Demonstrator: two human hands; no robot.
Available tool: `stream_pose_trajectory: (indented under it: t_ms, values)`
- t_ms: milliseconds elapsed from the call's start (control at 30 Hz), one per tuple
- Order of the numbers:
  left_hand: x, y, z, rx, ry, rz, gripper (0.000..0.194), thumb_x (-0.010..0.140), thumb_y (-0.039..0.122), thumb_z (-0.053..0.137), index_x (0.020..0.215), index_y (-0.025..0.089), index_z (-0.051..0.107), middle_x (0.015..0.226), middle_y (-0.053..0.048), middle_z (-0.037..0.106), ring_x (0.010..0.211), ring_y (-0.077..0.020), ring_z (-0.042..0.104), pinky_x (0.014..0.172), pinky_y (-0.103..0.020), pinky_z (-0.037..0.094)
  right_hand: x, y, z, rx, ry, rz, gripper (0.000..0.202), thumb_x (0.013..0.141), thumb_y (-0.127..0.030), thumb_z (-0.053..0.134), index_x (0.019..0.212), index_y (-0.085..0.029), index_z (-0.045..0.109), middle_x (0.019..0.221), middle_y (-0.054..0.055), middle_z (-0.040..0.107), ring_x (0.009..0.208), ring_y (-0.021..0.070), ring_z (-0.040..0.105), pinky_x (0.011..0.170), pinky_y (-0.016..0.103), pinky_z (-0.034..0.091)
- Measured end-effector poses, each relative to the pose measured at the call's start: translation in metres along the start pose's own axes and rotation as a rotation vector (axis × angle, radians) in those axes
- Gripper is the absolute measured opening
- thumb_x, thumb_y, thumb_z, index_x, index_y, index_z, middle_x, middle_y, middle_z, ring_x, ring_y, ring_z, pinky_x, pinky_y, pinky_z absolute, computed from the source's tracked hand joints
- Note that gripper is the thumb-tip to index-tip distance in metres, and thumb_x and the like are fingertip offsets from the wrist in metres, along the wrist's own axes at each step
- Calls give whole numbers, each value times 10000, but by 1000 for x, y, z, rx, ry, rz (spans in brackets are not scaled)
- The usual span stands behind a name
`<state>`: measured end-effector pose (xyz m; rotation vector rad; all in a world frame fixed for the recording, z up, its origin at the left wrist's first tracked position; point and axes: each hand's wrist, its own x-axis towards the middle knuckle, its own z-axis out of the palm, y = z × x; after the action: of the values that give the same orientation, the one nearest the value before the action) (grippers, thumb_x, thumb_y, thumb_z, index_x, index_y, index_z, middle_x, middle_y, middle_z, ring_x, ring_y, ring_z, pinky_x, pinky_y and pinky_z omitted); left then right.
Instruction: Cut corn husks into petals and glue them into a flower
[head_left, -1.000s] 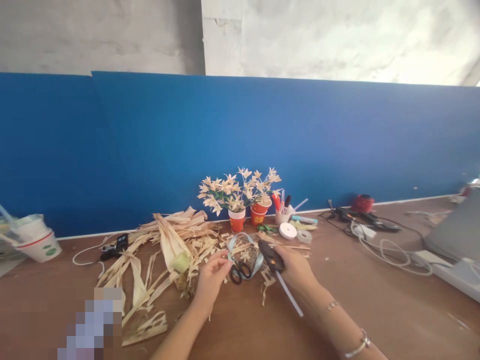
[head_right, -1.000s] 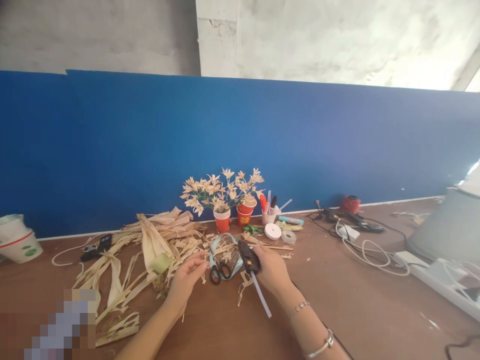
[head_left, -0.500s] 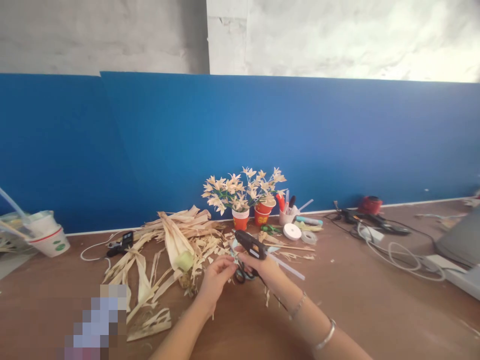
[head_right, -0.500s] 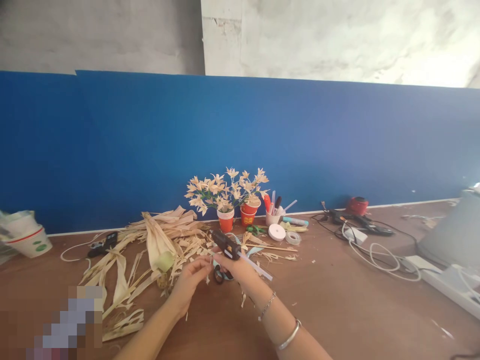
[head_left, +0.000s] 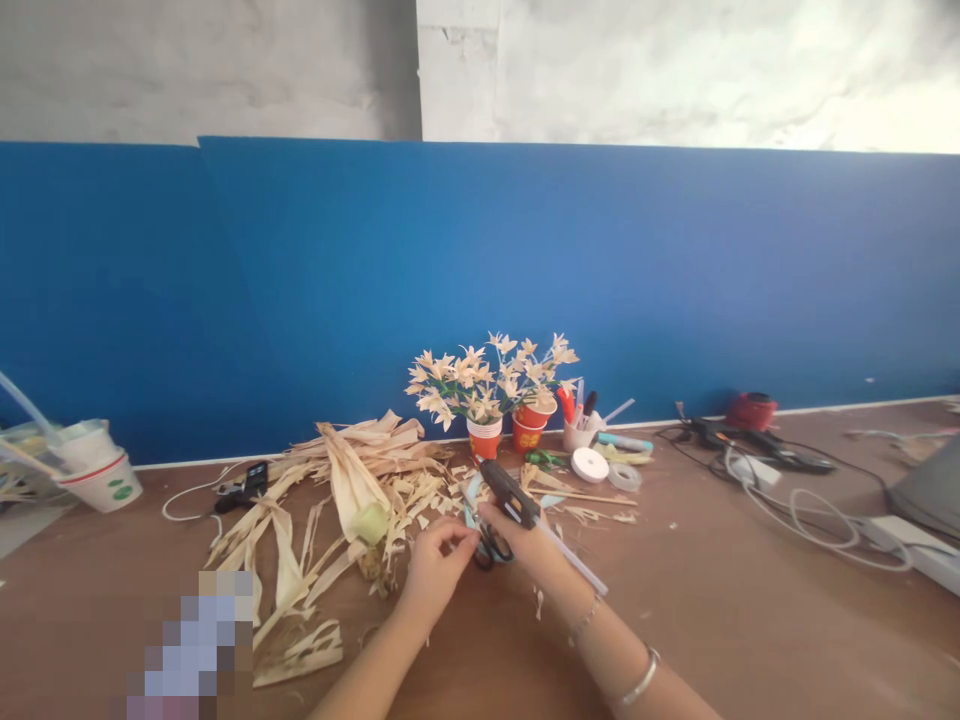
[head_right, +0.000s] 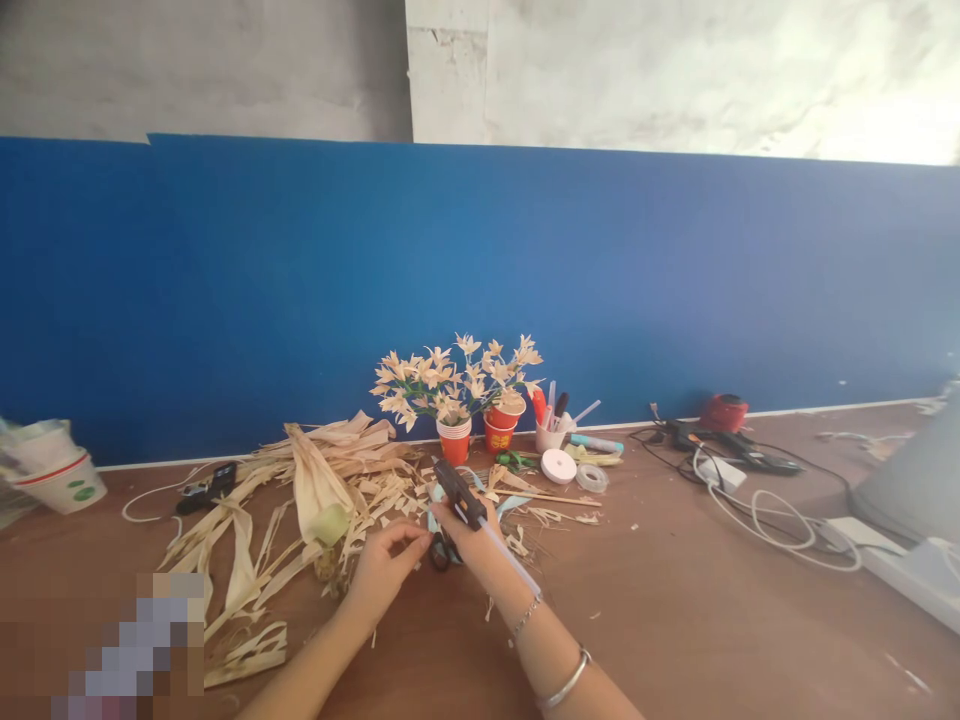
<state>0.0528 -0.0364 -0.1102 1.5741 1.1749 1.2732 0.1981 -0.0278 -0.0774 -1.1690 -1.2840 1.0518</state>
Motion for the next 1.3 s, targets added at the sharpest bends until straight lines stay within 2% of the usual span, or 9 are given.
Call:
stream_pose_trajectory:
  t_ms: [133,233,367,600,867,933,1067,1167,1300]
  values:
    - [-2,2,0,-8,62,23,370,711,310,641,1058,183,667,1027,-92,685,909,-228,607,809,-345,471,-2,-1,0,6,-39,-20,283,651,-426,682,637,-178,547,548,-28,504,530,127,453,557,273,401]
    - [-2,4,0,47,24,72,265,770,330,574,939,178,710,894,-80,708,830,-218,625,768,-339,482,-4,-4,2,1,-63,-25,268,651,-417,671,645,-172,562,591,-8,548,575,144,497,592,282,426]
    - [-1,6,-1,150,7,69,212,775,298,550,737,183,724,717,-52,698,717,-204,626,700,-319,479,-6,-4,4,9,-68,5,259,640,-406,664,617,-176,546,552,-16,528,540,140,493,559,278,424]
    - [-2,1,-2,188,100,-6,154,736,302,591,714,188,693,700,-37,709,680,-205,637,668,-319,487,-3,-1,3,24,22,57,323,626,-474,673,611,-184,531,476,-46,442,465,114,409,491,261,364]
    - [-2,3,-2,297,101,189,110,738,210,562,681,198,655,738,-36,663,767,-203,597,746,-338,451,-2,2,1,2,-10,21,341,669,-498,655,625,-187,523,471,-49,437,452,113,402,483,260,358]
    - [0,2,-4,253,143,196,109,743,221,561,678,198,646,763,-37,657,799,-205,590,769,-343,444,-2,5,-1,-30,-3,-5,320,701,-490,636,669,-184,547,491,-41,466,467,122,426,496,265,371]
    - [5,-1,-9,166,271,114,127,741,278,579,681,191,650,751,-35,647,763,-203,584,728,-329,448,-5,9,-8,-139,20,-125,253,742,-428,615,790,-184,569,652,-6,566,584,150,507,562,265,399]
    - [7,-4,-11,116,335,50,166,739,325,590,675,185,653,716,-29,644,729,-201,582,675,-308,444,-8,9,-12,-231,-67,-212,186,769,-363,591,741,-187,538,667,-7,558,613,149,512,577,255,396]
    - [7,-7,-12,101,338,13,190,743,351,591,675,186,655,702,-26,644,717,-201,582,653,-296,433,-13,8,-9,-336,-174,-279,159,769,-293,575,674,-183,510,639,-5,547,615,146,510,591,251,397]
